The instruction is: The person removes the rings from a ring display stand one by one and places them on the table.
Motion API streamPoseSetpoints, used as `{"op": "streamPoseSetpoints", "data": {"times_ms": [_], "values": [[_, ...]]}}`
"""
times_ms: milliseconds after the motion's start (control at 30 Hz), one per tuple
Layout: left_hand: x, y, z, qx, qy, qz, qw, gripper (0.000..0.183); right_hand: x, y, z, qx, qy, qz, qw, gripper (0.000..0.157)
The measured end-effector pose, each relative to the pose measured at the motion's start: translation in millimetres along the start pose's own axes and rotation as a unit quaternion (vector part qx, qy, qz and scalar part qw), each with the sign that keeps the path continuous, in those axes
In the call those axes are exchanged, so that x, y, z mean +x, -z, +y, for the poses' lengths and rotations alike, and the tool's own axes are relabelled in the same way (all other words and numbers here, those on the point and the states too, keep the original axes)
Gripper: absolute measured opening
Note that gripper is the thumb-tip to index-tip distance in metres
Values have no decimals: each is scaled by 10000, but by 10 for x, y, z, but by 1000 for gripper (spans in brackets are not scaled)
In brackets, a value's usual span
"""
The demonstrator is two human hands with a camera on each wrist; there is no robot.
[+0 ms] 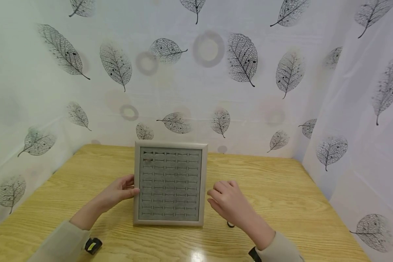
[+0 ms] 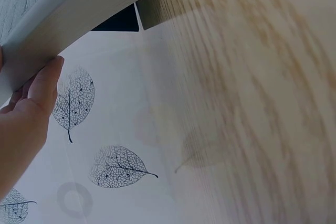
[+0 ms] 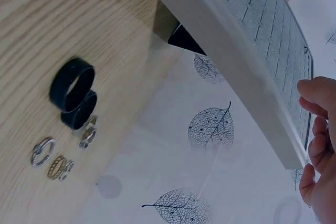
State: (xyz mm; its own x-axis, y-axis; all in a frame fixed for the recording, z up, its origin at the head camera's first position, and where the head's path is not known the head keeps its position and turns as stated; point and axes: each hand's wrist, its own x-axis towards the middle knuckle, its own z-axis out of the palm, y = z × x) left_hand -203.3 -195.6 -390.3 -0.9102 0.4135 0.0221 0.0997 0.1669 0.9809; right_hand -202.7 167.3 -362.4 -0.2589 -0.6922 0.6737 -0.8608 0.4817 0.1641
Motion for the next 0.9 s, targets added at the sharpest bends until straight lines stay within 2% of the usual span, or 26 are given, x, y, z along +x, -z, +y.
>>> {"op": "streamPoseSetpoints", "data": {"times_ms": [233,433,700,900], "values": [[-7,0,0,-55,7,9,10000,66,262,-95,-71,64,186,640,9978,30],[4,-11,-11,-25,29,33,10000,64,451,-194,-98,101,255,782,9966,8],[8,-9,-7,-25,-42,-15,10000,63,757,-365,-150,130,418,963,9944,18],[-5,-13,-8,-32,-61,-42,10000,62,947,-485,-185,-98,561,1021,9931,20]]}}
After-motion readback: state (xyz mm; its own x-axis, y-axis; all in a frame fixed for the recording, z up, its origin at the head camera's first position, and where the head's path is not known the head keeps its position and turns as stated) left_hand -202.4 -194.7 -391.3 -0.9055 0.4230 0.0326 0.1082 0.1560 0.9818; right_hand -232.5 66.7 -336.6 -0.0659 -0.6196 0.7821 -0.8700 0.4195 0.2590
